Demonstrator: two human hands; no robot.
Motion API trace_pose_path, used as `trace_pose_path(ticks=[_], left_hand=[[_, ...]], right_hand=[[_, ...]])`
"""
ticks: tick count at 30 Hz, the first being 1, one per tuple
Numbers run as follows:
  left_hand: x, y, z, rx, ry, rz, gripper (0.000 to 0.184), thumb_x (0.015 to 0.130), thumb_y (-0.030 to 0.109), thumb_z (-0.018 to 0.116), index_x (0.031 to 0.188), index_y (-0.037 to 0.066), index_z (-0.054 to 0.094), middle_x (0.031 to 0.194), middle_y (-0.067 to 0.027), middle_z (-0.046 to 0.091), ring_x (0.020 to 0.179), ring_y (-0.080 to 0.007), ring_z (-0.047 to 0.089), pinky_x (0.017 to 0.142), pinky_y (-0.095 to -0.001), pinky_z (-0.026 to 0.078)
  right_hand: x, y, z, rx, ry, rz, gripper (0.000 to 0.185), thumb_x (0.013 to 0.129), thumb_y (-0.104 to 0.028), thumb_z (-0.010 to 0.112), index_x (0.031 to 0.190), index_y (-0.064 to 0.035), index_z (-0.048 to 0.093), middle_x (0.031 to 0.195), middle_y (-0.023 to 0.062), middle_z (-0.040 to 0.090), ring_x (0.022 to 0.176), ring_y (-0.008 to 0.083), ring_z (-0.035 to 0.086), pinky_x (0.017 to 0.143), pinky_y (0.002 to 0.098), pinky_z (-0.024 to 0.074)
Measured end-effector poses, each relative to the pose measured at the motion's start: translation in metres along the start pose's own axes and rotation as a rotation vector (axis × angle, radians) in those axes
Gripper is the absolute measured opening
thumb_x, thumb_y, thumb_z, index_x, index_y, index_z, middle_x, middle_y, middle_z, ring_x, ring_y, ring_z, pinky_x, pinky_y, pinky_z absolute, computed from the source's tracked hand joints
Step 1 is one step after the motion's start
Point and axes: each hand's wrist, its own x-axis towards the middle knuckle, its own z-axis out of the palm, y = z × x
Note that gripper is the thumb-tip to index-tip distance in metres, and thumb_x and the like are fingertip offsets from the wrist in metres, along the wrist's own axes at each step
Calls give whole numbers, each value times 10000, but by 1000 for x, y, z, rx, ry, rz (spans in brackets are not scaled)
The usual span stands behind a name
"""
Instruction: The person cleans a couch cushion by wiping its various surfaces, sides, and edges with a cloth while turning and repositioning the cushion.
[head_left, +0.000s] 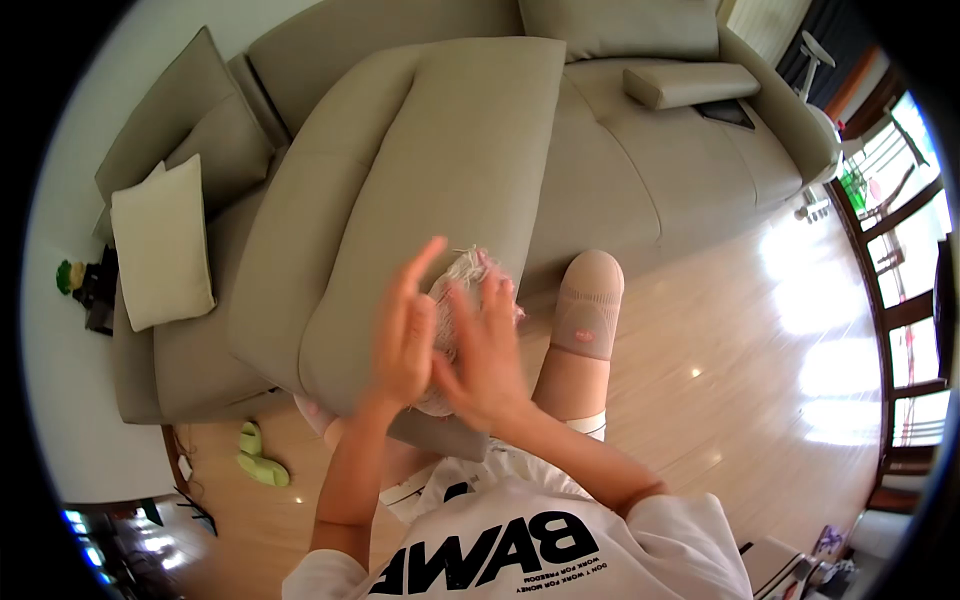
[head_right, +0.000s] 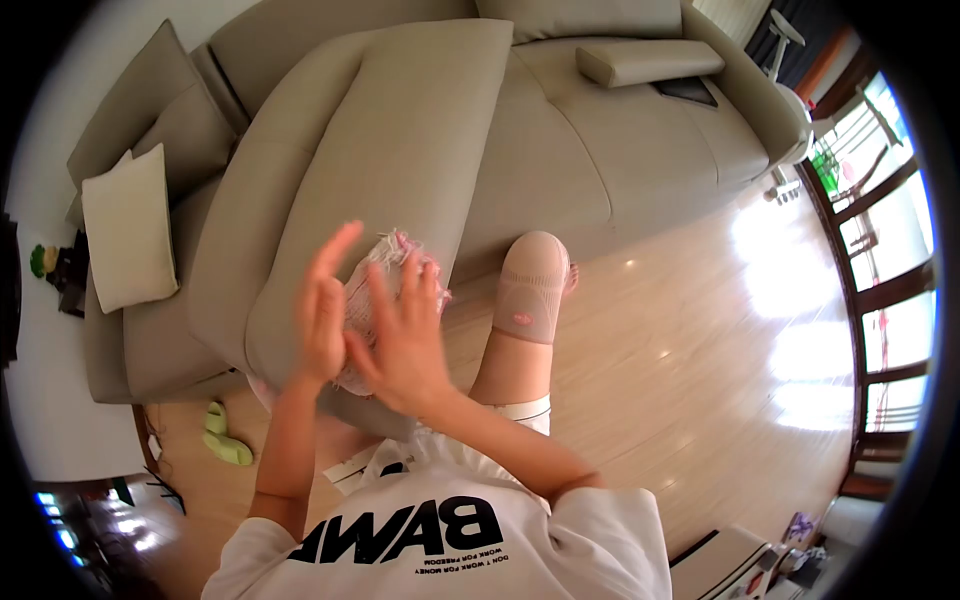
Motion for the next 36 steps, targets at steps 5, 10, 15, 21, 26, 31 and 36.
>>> trace_pose_path(ticks=[5, 10, 15, 21, 26, 31, 36], left_hand=[[20, -24, -26, 338, 19, -74, 587, 1133, 395, 357, 1571, 7, 405, 1617, -192, 424, 1519, -366, 358, 1264, -463, 219], [10, -46, -12, 781, -85, -19, 584, 1123, 425, 342, 1577, 67, 426, 1646, -195, 374, 1540, -418, 291, 1271, -540, 164], [5, -55, -11, 733, -52, -1, 586, 1114, 437, 357, 1572, 81, 439, 1649, -187, 373, 1537, -418, 293, 1269, -561, 151], [6, -51, -7, 748, -26, 1, 555, 1107, 401, 393, 1560, 88, 465, 1657, -135, 386, 1550, -355, 297, 1281, -523, 130], [6, -48, -9, 781, -36, 4, 547, 1089, 371, 438, 1557, 89, 464, 1630, -180, 408, 1519, -409, 335, 1259, -567, 182], [7, -45, -5, 820, -30, 6, 546, 1074, 362, 469, 1549, 92, 477, 1620, -175, 426, 1509, -407, 353, 1255, -560, 203], [1, -52, 3, 863, -11, 46, 568, 1052, 384, 507, 1540, 93, 486, 1602, -195, 440, 1482, -429, 382, 1238, -582, 235]], right_hand=[[66, 26, 36, -185, 193, 95, 1020, 884, -528, 728, 1605, 29, 269, 1582, 481, 141, 1450, 683, 164, 1153, 759, 165], [166, 115, 14, 33, 321, 254, 998, 921, -518, 705, 1589, 65, 246, 1579, 461, 219, 1484, 594, 242, 1221, 607, 223], [121, 118, 11, 192, 292, 175, 749, 1032, -327, 611, 1622, -34, 253, 1603, 420, 238, 1466, 579, 304, 1205, 547, 300], [7, 93, 24, 203, 191, 293, 812, 1069, -299, 553, 1630, 53, 84, 1647, 409, 99, 1526, 563, 163, 1243, 529, 225], [-86, 41, 37, 538, -66, 415, 933, 1082, -380, 524, 1587, 144, -59, 1651, 415, 26, 1554, 552, 35, 1269, 559, 75], [-78, 33, 46, 644, -35, 405, 959, 1081, -416, 522, 1593, 130, -77, 1676, 355, 64, 1578, 484, 50, 1270, 543, 64], [-83, 63, 70, 900, 10, 499, 675, 1122, -343, 461, 1592, 65, 197, 1559, 259, 406, 1433, 341, 409, 1188, 447, 306]])
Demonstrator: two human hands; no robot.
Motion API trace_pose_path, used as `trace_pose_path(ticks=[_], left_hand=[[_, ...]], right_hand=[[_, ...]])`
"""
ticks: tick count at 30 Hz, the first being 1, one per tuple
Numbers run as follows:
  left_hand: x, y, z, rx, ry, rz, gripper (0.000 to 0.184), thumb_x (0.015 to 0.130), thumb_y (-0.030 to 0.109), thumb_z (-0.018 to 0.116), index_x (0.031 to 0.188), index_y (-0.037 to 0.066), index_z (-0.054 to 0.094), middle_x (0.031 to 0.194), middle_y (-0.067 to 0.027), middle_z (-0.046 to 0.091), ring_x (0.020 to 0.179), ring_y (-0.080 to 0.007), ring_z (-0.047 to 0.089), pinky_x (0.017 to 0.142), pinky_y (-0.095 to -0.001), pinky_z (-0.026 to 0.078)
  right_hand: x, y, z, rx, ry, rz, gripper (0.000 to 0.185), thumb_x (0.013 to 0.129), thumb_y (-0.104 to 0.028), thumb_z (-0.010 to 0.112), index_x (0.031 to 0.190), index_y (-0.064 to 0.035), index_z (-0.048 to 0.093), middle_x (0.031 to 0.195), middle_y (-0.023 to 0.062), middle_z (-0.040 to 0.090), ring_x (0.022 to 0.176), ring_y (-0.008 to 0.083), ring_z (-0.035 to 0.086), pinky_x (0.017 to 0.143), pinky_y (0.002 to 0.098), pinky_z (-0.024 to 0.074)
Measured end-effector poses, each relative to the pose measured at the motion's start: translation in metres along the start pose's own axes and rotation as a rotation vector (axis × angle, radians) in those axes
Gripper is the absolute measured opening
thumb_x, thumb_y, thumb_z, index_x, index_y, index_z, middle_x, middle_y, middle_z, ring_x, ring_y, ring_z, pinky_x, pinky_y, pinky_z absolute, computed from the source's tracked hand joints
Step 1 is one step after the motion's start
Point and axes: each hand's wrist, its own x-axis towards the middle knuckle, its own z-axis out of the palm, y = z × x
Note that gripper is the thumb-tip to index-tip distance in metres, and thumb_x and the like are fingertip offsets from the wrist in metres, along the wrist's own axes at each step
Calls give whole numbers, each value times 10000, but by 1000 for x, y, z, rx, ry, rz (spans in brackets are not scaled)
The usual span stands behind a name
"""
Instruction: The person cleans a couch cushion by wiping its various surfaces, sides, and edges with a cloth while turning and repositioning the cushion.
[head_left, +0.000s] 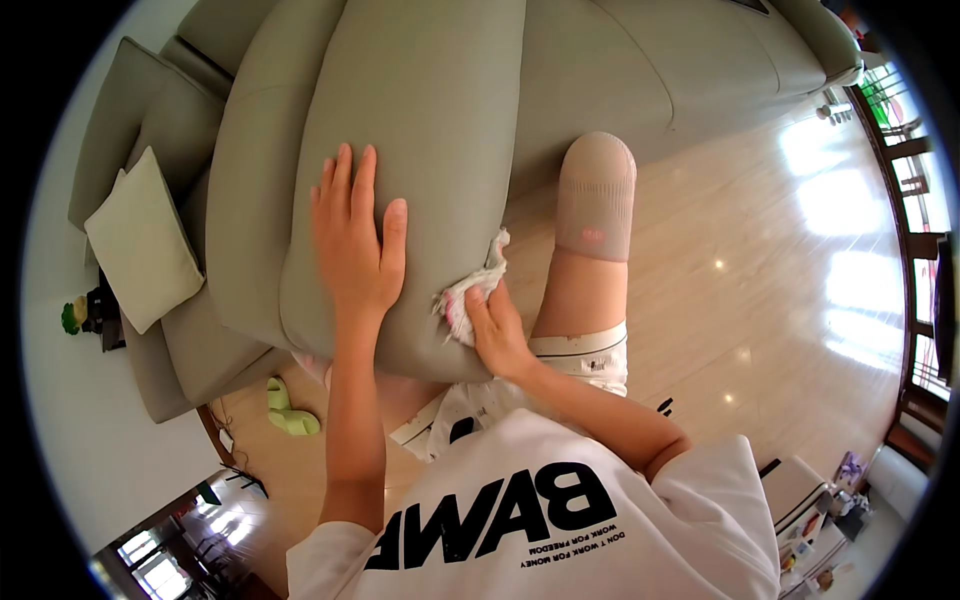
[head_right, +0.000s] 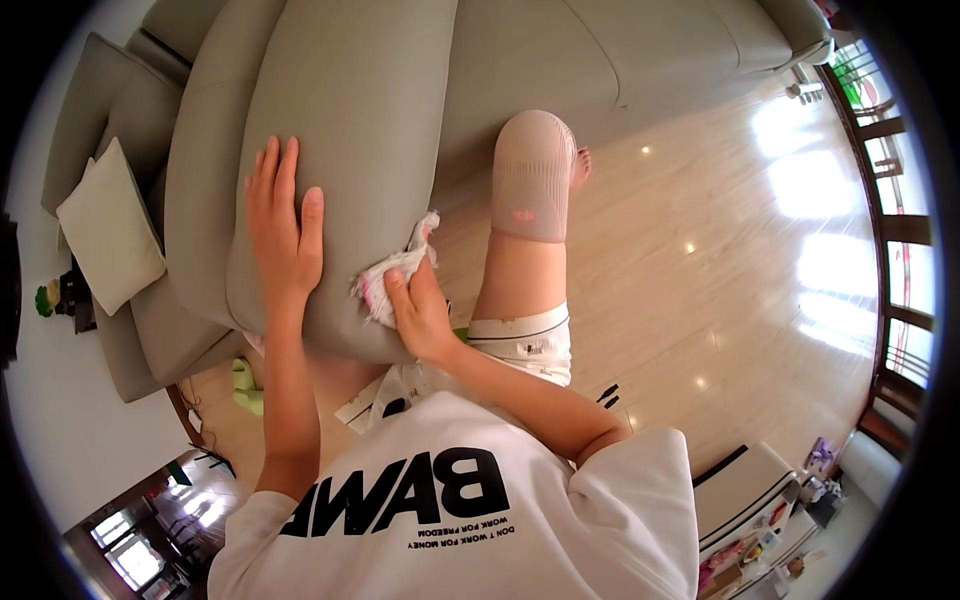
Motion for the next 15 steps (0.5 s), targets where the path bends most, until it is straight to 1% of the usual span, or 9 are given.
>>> trace_pose_path(ticks=[1, 2, 3, 5, 6, 9, 12, 15], left_hand=[[-1, 0, 3, 4, 7, 4, 569, 1055, 391, 504, 1540, 94, 486, 1602, -195, 439, 1482, -429, 382, 1239, -582, 233], [-2, 0, 5, 7, 16, 10, 569, 1058, 397, 500, 1540, 96, 487, 1603, -195, 439, 1483, -429, 382, 1240, -582, 231], [-4, 0, 7, 10, 25, 19, 570, 1061, 404, 497, 1540, 97, 487, 1603, -195, 438, 1483, -428, 382, 1241, -582, 229], [-5, 0, 8, 18, 25, 14, 554, 1082, 402, 467, 1547, 102, 482, 1624, -170, 421, 1510, -397, 356, 1258, -549, 204], [-4, -1, 9, 23, 29, 14, 547, 1093, 402, 451, 1551, 105, 479, 1635, -157, 413, 1523, -381, 343, 1266, -533, 192], [-1, -13, 5, -42, 43, -18, 543, 1100, 416, 437, 1541, 105, 494, 1631, -153, 421, 1522, -376, 347, 1268, -527, 188], [2, -16, -7, -87, 16, -26, 537, 1103, 420, 429, 1532, 107, 507, 1626, -150, 431, 1523, -367, 351, 1272, -521, 183], [0, -10, -4, -18, 27, -3, 543, 1087, 409, 463, 1518, 83, 510, 1588, -188, 464, 1486, -411, 389, 1252, -561, 218]], right_hand=[[2, 5, -5, 85, -27, 46, 609, 1132, -323, 442, 1579, 52, 267, 1508, 249, 486, 1382, 308, 484, 1161, 422, 358], [5, 10, -3, 15, 113, -65, 400, 1151, -284, 390, 1377, 25, 505, 1169, 161, 692, 1075, 246, 653, 964, 378, 504], [7, 10, -8, 13, 89, 44, 390, 1152, -282, 398, 1348, 30, 527, 1135, 128, 681, 1038, 213, 639, 937, 358, 507], [6, 8, -24, 10, 45, 254, 379, 1154, -276, 415, 1290, 40, 573, 1066, 61, 659, 965, 146, 612, 882, 319, 513], [-3, -41, -27, -14, -10, 478, 354, 1147, -277, 431, 1192, 22, 615, 895, 37, 641, 777, 145, 589, 735, 333, 517], [-50, -50, -16, -297, -121, 216, 357, 1138, -310, 416, 1158, 17, 557, 858, 179, 696, 810, 381, 677, 771, 473, 523], [-81, -84, -18, -225, -283, 217, 371, 1132, -321, 420, 1222, 16, 546, 964, 238, 692, 910, 437, 674, 830, 473, 517], [-81, -69, -12, -96, -301, 333, 468, 1135, -317, 414, 1409, 60, 449, 1327, 317, 599, 1260, 436, 586, 1049, 461, 451]])
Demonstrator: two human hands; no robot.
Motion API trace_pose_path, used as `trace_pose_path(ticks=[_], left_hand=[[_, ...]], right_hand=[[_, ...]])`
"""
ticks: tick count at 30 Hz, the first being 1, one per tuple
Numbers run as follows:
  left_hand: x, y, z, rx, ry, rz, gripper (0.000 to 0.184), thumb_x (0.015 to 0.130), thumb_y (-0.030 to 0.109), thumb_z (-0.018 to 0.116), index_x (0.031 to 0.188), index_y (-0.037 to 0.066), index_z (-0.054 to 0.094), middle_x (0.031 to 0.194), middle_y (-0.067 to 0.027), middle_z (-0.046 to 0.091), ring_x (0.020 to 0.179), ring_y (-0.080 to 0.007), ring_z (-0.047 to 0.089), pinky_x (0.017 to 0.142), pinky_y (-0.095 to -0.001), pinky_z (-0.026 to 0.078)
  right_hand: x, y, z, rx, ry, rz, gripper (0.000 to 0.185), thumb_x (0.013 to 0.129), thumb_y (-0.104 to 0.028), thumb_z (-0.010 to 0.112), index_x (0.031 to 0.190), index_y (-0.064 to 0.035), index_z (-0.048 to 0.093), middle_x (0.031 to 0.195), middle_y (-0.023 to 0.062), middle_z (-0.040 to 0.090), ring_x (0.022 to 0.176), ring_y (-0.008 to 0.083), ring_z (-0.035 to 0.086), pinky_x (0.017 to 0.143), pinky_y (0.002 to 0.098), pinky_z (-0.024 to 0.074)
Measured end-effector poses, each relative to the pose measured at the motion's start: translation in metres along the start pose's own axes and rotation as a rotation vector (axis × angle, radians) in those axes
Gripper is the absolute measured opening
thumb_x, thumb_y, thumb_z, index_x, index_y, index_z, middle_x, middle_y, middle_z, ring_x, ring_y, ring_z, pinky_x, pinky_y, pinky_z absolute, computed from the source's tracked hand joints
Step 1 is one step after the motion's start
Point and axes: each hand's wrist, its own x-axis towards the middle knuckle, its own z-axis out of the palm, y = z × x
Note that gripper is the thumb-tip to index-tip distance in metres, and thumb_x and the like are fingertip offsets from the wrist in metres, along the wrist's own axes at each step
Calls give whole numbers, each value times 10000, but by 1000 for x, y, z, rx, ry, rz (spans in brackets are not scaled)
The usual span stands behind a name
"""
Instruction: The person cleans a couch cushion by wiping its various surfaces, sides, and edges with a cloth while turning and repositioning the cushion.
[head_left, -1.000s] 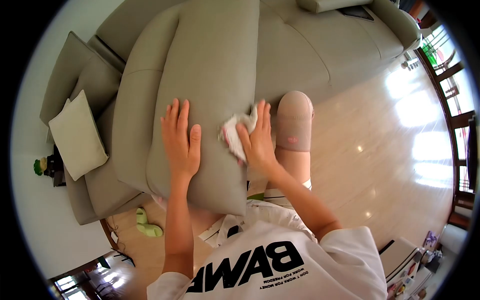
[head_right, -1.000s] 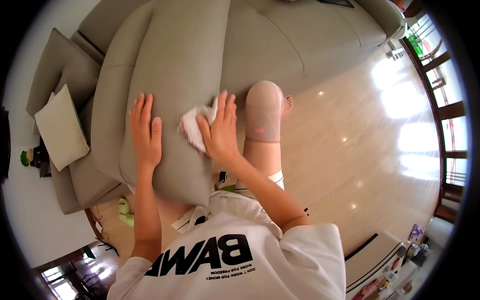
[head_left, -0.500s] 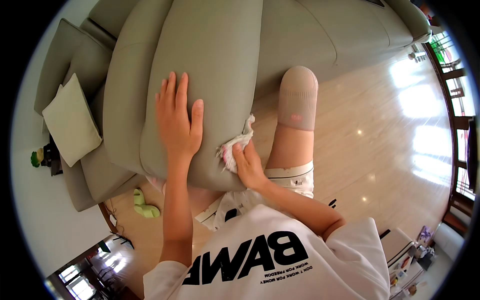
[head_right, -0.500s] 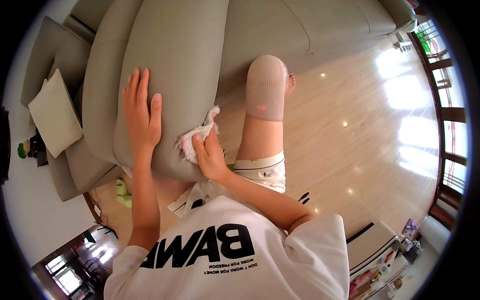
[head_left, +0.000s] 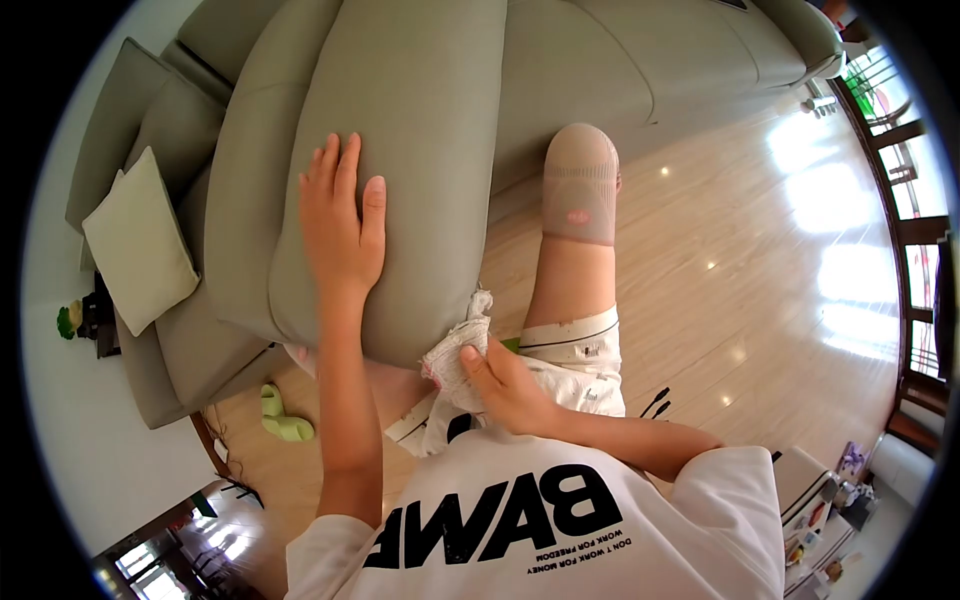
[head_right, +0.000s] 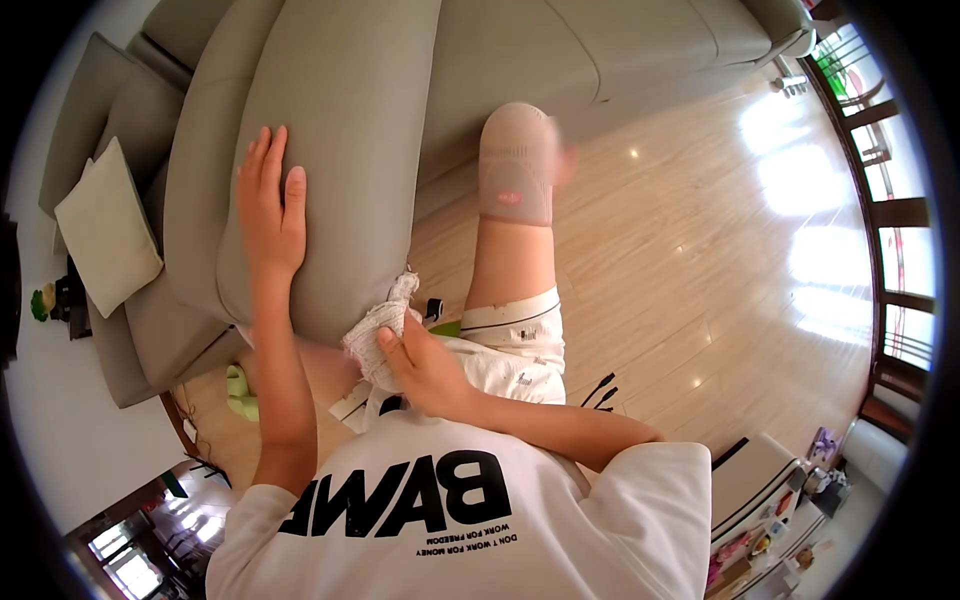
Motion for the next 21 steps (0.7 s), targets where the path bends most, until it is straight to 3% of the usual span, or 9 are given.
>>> trace_pose_path(ticks=[2, 5, 8, 12, 14, 15, 17, 20, 21], left_hand=[[1, 0, 2, -14, 4, -2, 542, 1085, 408, 467, 1518, 86, 511, 1590, -185, 464, 1488, -409, 388, 1252, -561, 219], [0, 2, 0, -7, -1, -11, 541, 1082, 404, 471, 1519, 89, 510, 1593, -181, 461, 1490, -405, 388, 1251, -562, 221], [2, 0, -1, -3, -24, -26, 542, 1094, 413, 450, 1537, 103, 496, 1623, -154, 431, 1522, -368, 351, 1267, -536, 190], [5, 5, -1, 9, -27, -38, 538, 1099, 403, 442, 1544, 105, 490, 1637, -144, 417, 1538, -355, 330, 1275, -524, 175], [3, 6, 0, 3, -30, -45, 536, 1097, 392, 445, 1544, 100, 490, 1637, -145, 417, 1535, -362, 332, 1273, -524, 178], [4, 6, 1, -1, -30, -44, 535, 1096, 386, 446, 1544, 97, 490, 1637, -146, 417, 1533, -366, 333, 1273, -524, 179], [8, 2, 2, -18, -17, -28, 543, 1078, 370, 473, 1541, 86, 486, 1621, -176, 425, 1513, -398, 351, 1260, -544, 206], [5, 0, 1, -18, -21, -11, 547, 1067, 357, 489, 1537, 77, 485, 1611, -193, 430, 1499, -422, 361, 1254, -557, 216], [6, 0, 1, -11, -20, -7, 547, 1066, 355, 490, 1536, 74, 486, 1610, -195, 431, 1497, -426, 362, 1254, -558, 215]], right_hand=[[25, 20, 11, 18, 139, -158, 567, 1139, -327, 399, 1504, 98, 316, 1519, 340, 396, 1448, 433, 374, 1176, 445, 318], [59, 26, 28, 165, 237, -213, 693, 1144, -344, 372, 1580, 135, 125, 1670, 336, 134, 1581, 420, 87, 1277, 431, 112], [74, 29, 34, 249, 262, -196, 716, 1149, -368, 336, 1602, 128, 87, 1687, 318, 110, 1594, 400, 45, 1291, 440, 69], [65, -23, 8, 412, 194, 104, 676, 1155, -360, 322, 1614, 91, 119, 1578, 289, 339, 1486, 354, 348, 1229, 456, 280], [68, -45, -15, 468, 135, 167, 656, 1157, -352, 320, 1620, 73, 132, 1490, 258, 435, 1380, 320, 475, 1166, 457, 377], [76, -44, -24, 444, 127, 84, 647, 1157, -346, 321, 1621, 65, 137, 1443, 239, 470, 1318, 302, 522, 1129, 459, 417], [96, -24, -12, 269, 278, -385, 648, 1152, -321, 350, 1633, 50, 124, 1542, 277, 396, 1442, 344, 430, 1195, 490, 338], [112, -24, -3, -272, 491, -538, 676, 1140, -307, 388, 1641, 43, 99, 1671, 308, 196, 1577, 407, 181, 1266, 505, 170], [122, -28, -9, -139, 452, -570, 701, 1128, -299, 413, 1644, 44, 86, 1718, 293, 23, 1601, 434, -29, 1283, 494, 36]])
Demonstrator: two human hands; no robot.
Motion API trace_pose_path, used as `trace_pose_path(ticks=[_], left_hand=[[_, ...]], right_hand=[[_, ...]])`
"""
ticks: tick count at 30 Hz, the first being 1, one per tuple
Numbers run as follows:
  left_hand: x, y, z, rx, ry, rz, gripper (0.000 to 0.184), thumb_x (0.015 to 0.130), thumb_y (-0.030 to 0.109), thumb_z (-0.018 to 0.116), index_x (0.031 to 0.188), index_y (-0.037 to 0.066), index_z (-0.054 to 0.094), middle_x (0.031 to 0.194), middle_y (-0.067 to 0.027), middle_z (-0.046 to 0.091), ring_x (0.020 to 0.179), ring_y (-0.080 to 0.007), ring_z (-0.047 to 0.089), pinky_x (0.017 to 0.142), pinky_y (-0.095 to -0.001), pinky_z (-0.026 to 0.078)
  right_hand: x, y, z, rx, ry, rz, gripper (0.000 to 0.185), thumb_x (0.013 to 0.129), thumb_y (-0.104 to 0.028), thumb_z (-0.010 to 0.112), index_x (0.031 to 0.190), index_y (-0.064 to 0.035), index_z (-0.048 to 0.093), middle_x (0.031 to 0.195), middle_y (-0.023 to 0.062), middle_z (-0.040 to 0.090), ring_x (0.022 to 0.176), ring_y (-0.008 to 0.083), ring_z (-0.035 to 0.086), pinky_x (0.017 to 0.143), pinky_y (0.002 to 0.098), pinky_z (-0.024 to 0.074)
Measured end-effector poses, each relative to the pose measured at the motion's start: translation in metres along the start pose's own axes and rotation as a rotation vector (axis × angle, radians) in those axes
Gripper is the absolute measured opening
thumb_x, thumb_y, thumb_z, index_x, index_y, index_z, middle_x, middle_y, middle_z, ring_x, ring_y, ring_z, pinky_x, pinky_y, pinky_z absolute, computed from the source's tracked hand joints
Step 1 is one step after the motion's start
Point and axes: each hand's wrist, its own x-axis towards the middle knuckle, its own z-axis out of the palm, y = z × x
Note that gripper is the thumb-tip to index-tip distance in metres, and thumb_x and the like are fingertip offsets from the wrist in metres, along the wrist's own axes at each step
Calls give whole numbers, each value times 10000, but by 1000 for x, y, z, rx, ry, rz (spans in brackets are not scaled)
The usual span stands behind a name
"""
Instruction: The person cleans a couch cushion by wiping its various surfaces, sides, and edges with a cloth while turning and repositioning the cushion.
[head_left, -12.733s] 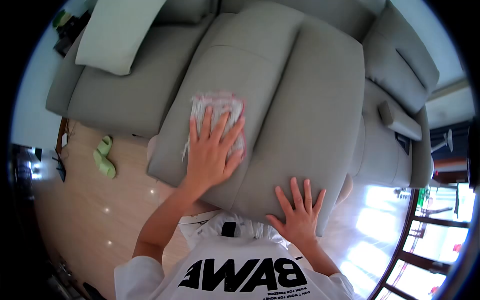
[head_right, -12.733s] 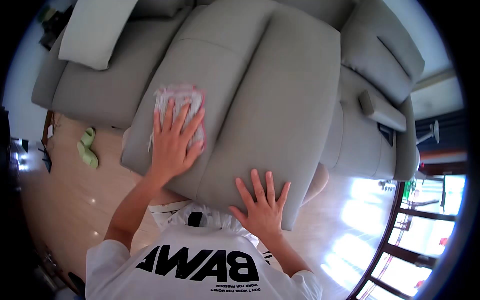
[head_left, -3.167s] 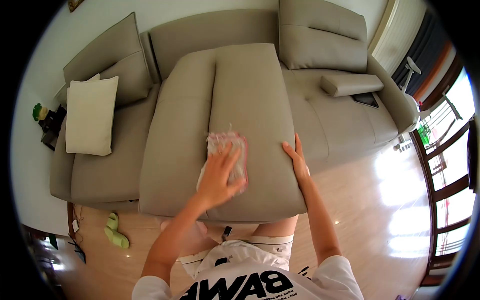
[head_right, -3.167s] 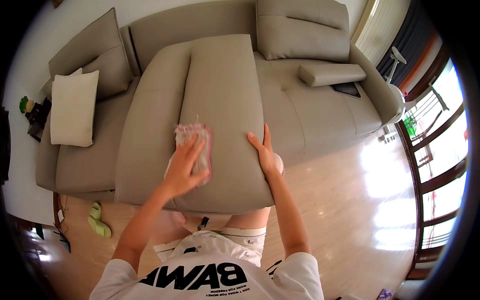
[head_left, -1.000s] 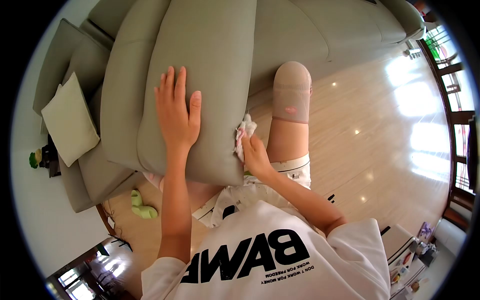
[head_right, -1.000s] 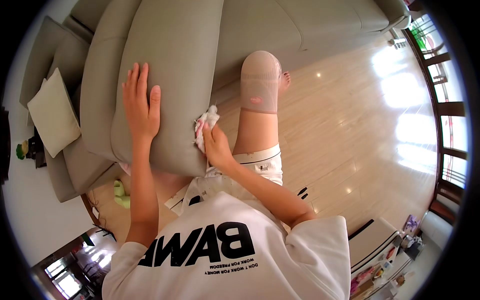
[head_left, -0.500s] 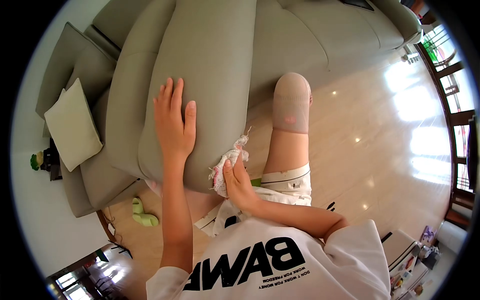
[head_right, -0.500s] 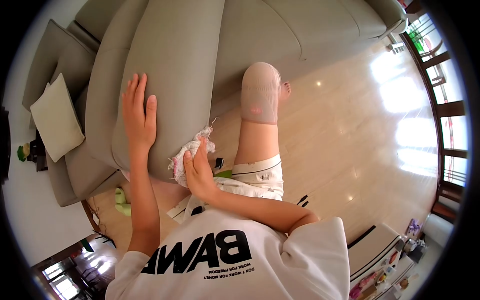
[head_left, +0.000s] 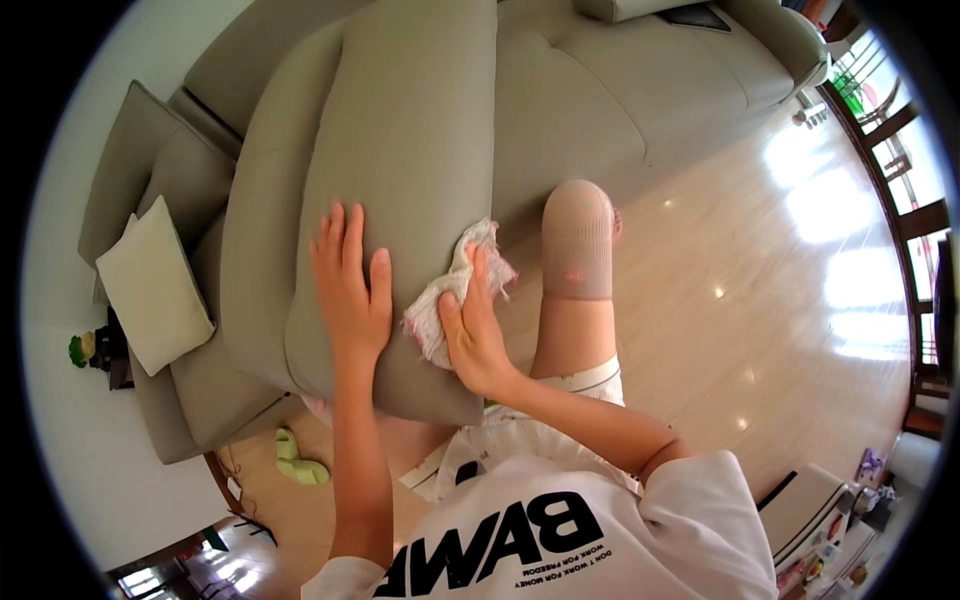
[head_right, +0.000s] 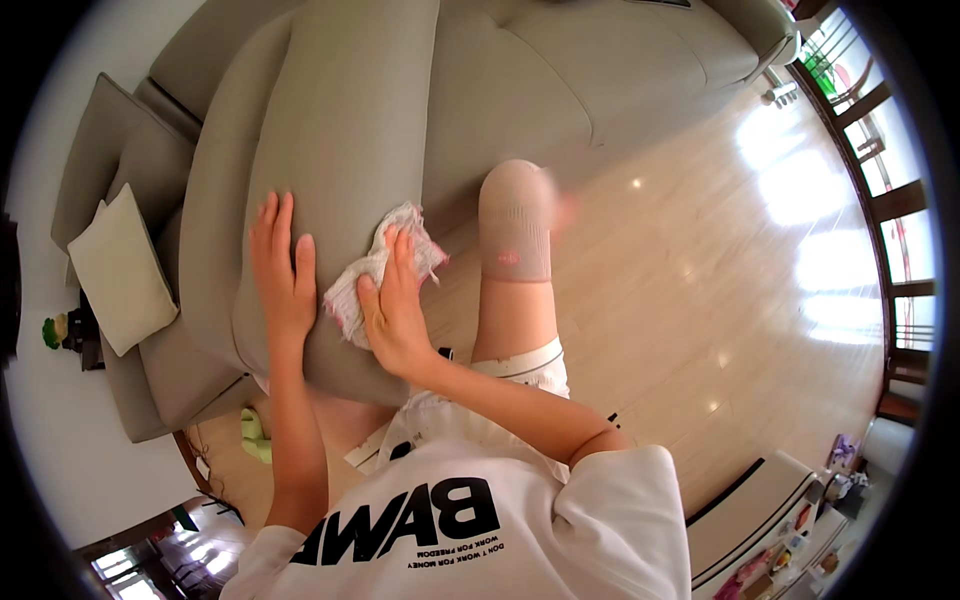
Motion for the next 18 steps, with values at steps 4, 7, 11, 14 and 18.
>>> trace_pose_path(ticks=[4, 7, 11, 14, 18], left_hand=[[-2, 7, -1, 27, -19, -32, 534, 1085, 348, 455, 1552, 90, 476, 1633, -162, 415, 1524, -379, 342, 1268, -541, 176], [-1, 9, -3, 31, -25, -35, 533, 1076, 331, 461, 1545, 80, 480, 1621, -181, 422, 1513, -401, 347, 1262, -552, 187], [-1, 9, -2, -9, -9, -30, 539, 1060, 315, 472, 1535, 60, 482, 1601, -209, 436, 1490, -444, 363, 1249, -580, 207], [-2, 11, -3, -15, -14, -43, 549, 1083, 349, 424, 1545, 57, 476, 1624, -180, 418, 1516, -403, 342, 1262, -553, 186], [-2, 10, -2, -5, -22, -42, 569, 1097, 385, 385, 1549, 51, 472, 1635, -166, 411, 1528, -384, 333, 1266, -543, 176]], right_hand=[[106, 24, -14, 9, 143, -20, 696, 1117, -292, 420, 1637, 56, 116, 1719, 272, 88, 1609, 391, 37, 1289, 462, 73], [177, 45, -32, 147, 123, 5, 690, 1108, -284, 420, 1636, 55, 131, 1717, 265, 119, 1613, 360, 63, 1292, 435, 87], [149, 37, -28, 50, 122, -72, 702, 1090, -258, 462, 1635, 52, 147, 1706, 291, 126, 1603, 399, 88, 1290, 459, 98], [46, 6, -14, -246, 17, -167, 776, 1036, -235, 576, 1639, 37, 170, 1692, 331, 105, 1575, 504, 82, 1267, 554, 121], [13, -12, -14, -292, -92, -161, 860, 990, -259, 654, 1646, 19, 174, 1690, 337, 100, 1563, 541, 76, 1243, 606, 139]])
